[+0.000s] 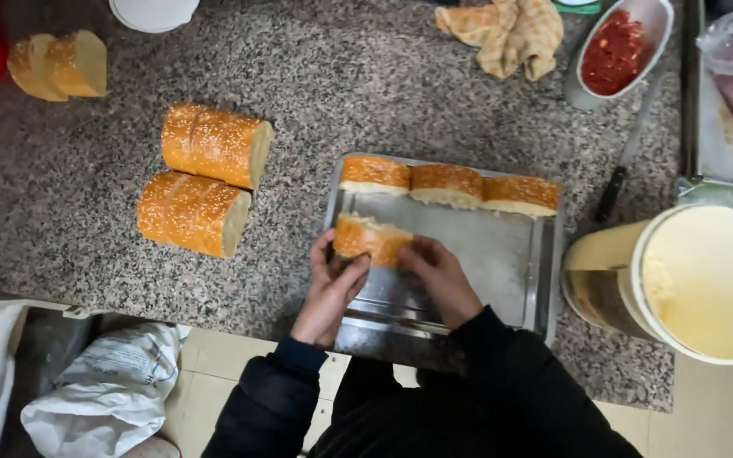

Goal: The person is cutting bread loaves into slices, dipping the slices into a bowl of coating, and arranging them on a metal tray.

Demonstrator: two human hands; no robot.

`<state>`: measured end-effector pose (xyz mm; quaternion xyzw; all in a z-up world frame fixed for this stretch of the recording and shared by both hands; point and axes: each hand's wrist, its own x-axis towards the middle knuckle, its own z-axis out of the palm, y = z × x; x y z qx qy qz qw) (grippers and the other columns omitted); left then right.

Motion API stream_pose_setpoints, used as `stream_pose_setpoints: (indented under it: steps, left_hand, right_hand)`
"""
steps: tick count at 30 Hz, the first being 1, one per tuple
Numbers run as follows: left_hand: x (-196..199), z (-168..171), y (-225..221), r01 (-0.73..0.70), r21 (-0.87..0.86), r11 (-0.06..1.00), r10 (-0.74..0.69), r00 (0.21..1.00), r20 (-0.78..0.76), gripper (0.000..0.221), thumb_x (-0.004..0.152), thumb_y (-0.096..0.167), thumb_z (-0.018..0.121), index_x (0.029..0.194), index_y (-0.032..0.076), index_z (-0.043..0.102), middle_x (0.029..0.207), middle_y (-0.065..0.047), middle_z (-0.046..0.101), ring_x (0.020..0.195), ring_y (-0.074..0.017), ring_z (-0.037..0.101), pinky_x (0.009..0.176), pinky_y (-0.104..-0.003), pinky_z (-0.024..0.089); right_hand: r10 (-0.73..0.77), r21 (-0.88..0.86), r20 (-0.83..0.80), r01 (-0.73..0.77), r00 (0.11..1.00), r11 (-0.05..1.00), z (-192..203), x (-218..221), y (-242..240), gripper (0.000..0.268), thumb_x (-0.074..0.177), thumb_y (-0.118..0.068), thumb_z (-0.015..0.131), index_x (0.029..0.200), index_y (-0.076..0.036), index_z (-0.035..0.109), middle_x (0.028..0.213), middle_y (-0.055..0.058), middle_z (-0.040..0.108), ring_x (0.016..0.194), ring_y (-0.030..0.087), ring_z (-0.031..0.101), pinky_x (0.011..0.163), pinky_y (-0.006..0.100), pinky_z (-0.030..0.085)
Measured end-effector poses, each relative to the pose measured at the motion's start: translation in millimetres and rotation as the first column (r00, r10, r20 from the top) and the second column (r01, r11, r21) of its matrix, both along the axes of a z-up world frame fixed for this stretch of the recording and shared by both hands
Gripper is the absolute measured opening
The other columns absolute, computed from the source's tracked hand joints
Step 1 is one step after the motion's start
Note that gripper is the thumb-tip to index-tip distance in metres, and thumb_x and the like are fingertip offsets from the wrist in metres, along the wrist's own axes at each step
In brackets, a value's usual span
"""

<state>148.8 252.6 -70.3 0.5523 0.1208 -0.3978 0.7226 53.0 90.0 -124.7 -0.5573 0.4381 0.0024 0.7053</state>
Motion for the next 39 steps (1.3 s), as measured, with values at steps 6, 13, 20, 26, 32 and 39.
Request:
stream_pose_setpoints:
  steps: [6, 13, 20, 26, 32, 39]
  left_hand:
    - [56, -32, 18, 0.294, 0.049, 0.954, -0.295, 0.956, 0.002, 0.094, 0.108, 0.023, 0.076, 0.182, 0.028, 0.018, 0.153, -0.033, 0.062, 0.14, -0.0517, 0.069, 0.119, -0.074, 0.046]
    - [89, -51, 10, 0.396, 0.09, 0.914, -0.399, 0.917, 0.009, 0.094, 0.107, 0.025, 0.079, 0.182, 0.026, 0.024, 0.148, -0.037, 0.068, 0.132, -0.0546, 0.073, 0.11, -0.077, 0.051]
    - [97, -56, 10, 0.425, 0.07, 0.903, -0.425, 0.905, -0.011, 0.097, 0.109, 0.022, 0.075, 0.185, 0.025, 0.014, 0.144, -0.035, 0.072, 0.134, -0.0519, 0.073, 0.11, -0.073, 0.053]
    - [101, -53, 12, 0.446, 0.08, 0.892, -0.447, 0.895, -0.006, 0.094, 0.111, 0.023, 0.072, 0.185, 0.022, 0.015, 0.144, -0.036, 0.072, 0.134, -0.0527, 0.073, 0.11, -0.075, 0.052]
    - [100, -57, 15, 0.476, 0.09, 0.875, -0.479, 0.878, 0.017, 0.094, 0.112, 0.022, 0.071, 0.185, 0.024, 0.014, 0.145, -0.031, 0.074, 0.134, -0.0484, 0.074, 0.111, -0.075, 0.052]
    - [91, -68, 22, 0.459, 0.099, 0.883, -0.465, 0.883, 0.059, 0.1, 0.111, 0.022, 0.072, 0.186, 0.026, 0.007, 0.146, -0.03, 0.074, 0.131, -0.0457, 0.076, 0.11, -0.067, 0.056]
  right_hand:
    - [-0.037, 0.0, -0.12, 0.037, 0.992, 0.999, -22, 41, -27, 0.073, 0.109, -0.043, 0.079, 0.164, 0.001, 0.059, 0.135, 0.021, 0.072, 0.109, 0.029, 0.074, 0.089, 0.04, 0.062]
    - [-0.057, -0.071, -0.187, 0.044, 0.981, 0.996, -24, 59, -33, 0.067, 0.11, -0.044, 0.08, 0.16, -0.002, 0.066, 0.136, 0.021, 0.074, 0.105, 0.025, 0.075, 0.088, 0.039, 0.061]
    - [-0.055, -0.096, -0.214, 0.035, 0.975, 0.995, -15, 72, -33, 0.069, 0.11, -0.044, 0.078, 0.16, 0.001, 0.064, 0.141, 0.024, 0.074, 0.115, 0.03, 0.076, 0.092, 0.041, 0.061]
    - [-0.04, -0.112, -0.243, 0.013, 0.969, 0.994, -23, 72, -34, 0.069, 0.108, -0.047, 0.079, 0.159, -0.001, 0.067, 0.14, 0.022, 0.076, 0.115, 0.028, 0.078, 0.094, 0.042, 0.061]
    - [-0.034, -0.139, -0.235, 0.001, 0.971, 0.99, -21, 74, -34, 0.069, 0.109, -0.048, 0.077, 0.158, -0.001, 0.068, 0.139, 0.022, 0.077, 0.113, 0.028, 0.079, 0.094, 0.041, 0.061]
    - [-0.032, -0.152, -0.223, -0.002, 0.974, 0.988, -20, 70, -34, 0.068, 0.11, -0.049, 0.076, 0.157, -0.001, 0.069, 0.138, 0.022, 0.077, 0.112, 0.027, 0.078, 0.093, 0.04, 0.062]
